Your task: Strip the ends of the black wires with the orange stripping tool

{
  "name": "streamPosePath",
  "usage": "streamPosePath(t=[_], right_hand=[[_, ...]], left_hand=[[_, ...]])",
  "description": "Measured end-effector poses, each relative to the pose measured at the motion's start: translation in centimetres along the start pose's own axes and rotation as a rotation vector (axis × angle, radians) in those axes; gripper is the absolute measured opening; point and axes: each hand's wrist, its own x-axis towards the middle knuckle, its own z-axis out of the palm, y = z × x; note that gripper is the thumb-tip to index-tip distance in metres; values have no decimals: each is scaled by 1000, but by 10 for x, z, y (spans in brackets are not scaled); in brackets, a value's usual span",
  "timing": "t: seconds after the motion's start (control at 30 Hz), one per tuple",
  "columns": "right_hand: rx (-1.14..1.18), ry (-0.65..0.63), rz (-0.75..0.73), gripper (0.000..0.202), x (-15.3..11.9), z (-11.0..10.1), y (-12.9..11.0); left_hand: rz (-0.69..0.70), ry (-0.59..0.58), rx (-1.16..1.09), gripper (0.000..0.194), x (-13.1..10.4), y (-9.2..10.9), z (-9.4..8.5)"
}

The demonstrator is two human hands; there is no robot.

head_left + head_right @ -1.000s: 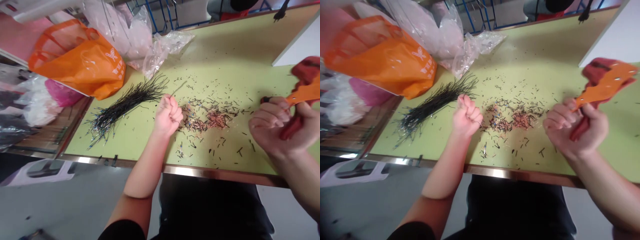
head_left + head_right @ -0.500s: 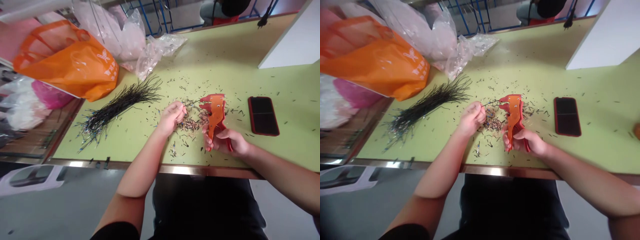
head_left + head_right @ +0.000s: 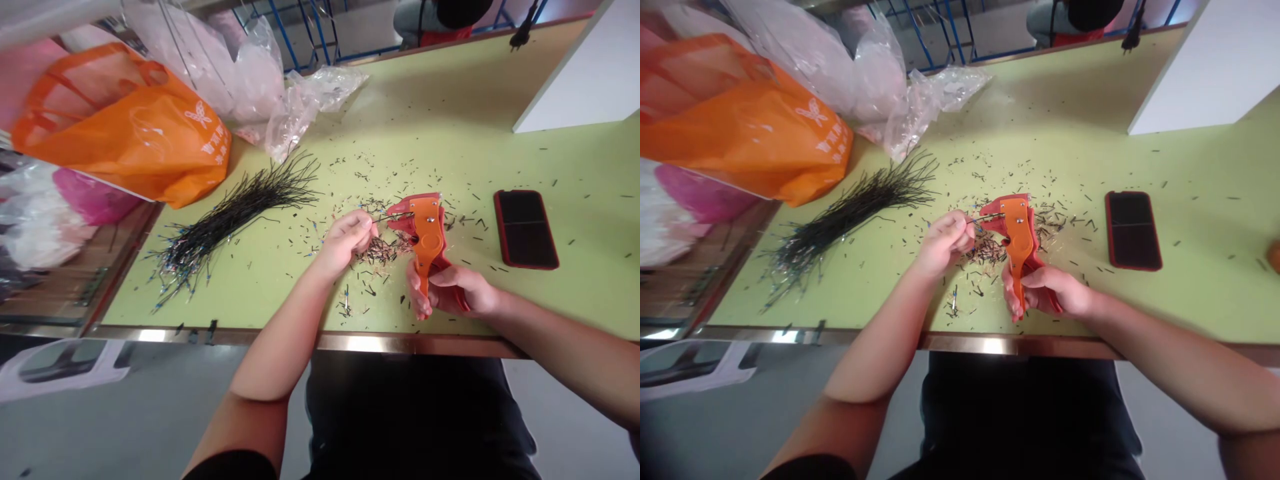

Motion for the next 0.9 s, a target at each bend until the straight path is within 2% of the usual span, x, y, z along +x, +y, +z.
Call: streamPosePath(t=[0.1,0.27,0.37,0.5,0.6,0.67,0.77,0.9], right_hand=[[-16,7,15,16,1,1,0],[-85,44,21,39,1,3,-1],[-123,83,25,46,1,4,-1],[-125,147,26,47,3,7,1],[-68,168,22,48,2,13,3],[-6,130,5,46,1,18,3],[114,70,-20,42,-4,27,2],[226,51,-45,34,-13,39,-1]], left_hand=[[-5,-9,-35,43,0,1,0],[7,-22,-70,40,0,0,-2],[-19,-12,-63,42,-1,-2,-3],[-40,-21,-67,42,-3,-5,-1],[-39,-73,-101,42,-5,-2,6],[-31,-102,-141,41,-7,1,12],[-25,-76,-200,42,-10,6,20],[-46,-69,-213,48,-16,10,25]])
